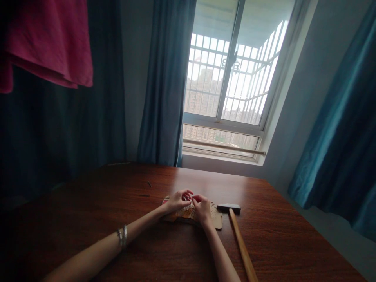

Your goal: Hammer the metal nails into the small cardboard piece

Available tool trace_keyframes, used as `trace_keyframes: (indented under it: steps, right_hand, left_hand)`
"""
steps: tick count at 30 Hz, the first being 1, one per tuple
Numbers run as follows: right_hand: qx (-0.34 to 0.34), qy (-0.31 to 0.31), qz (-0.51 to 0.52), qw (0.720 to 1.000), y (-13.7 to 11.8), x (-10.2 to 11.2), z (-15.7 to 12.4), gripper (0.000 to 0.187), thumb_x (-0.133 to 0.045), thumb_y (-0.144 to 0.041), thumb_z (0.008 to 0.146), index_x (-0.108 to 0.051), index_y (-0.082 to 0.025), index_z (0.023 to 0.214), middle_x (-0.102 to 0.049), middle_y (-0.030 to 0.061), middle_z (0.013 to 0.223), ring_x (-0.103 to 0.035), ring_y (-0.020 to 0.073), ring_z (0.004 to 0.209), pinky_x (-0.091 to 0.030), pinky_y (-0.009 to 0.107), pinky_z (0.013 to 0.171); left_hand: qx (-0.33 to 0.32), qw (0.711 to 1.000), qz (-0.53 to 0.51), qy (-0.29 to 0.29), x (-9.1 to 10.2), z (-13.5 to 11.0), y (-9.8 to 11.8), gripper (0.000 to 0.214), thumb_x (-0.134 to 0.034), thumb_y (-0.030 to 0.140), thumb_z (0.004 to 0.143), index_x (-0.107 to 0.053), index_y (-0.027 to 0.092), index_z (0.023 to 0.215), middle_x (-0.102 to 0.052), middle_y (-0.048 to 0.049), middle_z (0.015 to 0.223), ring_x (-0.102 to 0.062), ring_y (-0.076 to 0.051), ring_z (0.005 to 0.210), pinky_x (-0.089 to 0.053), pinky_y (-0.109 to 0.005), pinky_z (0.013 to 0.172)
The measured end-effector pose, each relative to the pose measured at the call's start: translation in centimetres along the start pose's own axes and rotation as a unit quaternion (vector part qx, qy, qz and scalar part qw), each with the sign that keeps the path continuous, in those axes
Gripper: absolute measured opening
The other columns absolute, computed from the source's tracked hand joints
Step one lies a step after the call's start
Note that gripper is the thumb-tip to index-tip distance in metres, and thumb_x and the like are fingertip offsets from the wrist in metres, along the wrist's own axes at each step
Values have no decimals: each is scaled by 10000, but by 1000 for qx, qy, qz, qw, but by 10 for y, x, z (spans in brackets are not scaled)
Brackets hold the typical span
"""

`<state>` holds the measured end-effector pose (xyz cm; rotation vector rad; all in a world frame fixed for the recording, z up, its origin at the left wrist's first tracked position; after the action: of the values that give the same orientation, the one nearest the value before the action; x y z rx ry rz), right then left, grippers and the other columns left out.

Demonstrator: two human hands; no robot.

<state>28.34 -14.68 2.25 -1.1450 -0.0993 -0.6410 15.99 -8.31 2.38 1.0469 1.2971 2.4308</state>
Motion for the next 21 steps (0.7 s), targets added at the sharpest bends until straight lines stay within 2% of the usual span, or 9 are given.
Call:
trace_keyframes:
  steps: [5, 11, 17, 21]
  right_hand:
    - [7, -5, -31, 999, -1, 0, -1, 235, -516, -329, 734, -692, -183, 784, -695, 42, 749, -626, 179, 684, -469, 263, 654]
    - [33, 0, -43, 999, -3, 1, -3, 230, -516, -316, 739, -697, -187, 797, -689, 42, 741, -611, 169, 675, -457, 250, 640]
    - [32, 5, -46, 998, -4, 1, -2, 244, -538, -361, 729, -701, -189, 784, -687, 44, 725, -605, 169, 653, -455, 249, 619]
    - [36, 9, -44, 998, -1, 1, -3, 262, -543, -390, 727, -702, -189, 781, -688, 47, 735, -604, 172, 656, -455, 254, 623]
  left_hand:
    - [1, 1000, 22, 1, -1, -1, -1, 297, -562, 216, 684, -569, 132, 970, -632, -15, 764, -566, -118, 696, -427, -203, 623]
    - [16, 998, 63, 9, -2, 0, -2, 211, -554, 264, 700, -627, 127, 841, -636, -14, 749, -554, -120, 694, -402, -193, 615]
    - [38, 996, 83, 12, -3, 3, -7, 223, -542, 303, 712, -646, 130, 806, -634, -10, 739, -548, -128, 707, -381, -194, 617]
    - [32, 993, 116, 18, -1, 3, -8, 249, -546, 350, 706, -650, 124, 706, -598, -21, 727, -521, -130, 697, -370, -202, 629]
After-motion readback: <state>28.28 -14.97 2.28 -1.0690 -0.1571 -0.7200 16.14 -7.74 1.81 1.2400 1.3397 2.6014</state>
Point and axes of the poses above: each hand's wrist, its own z-axis towards the middle knuckle, its own x-axis out of the back of the hand, y = z × x, the point moved 4 cm from there along z, towards the middle knuckle
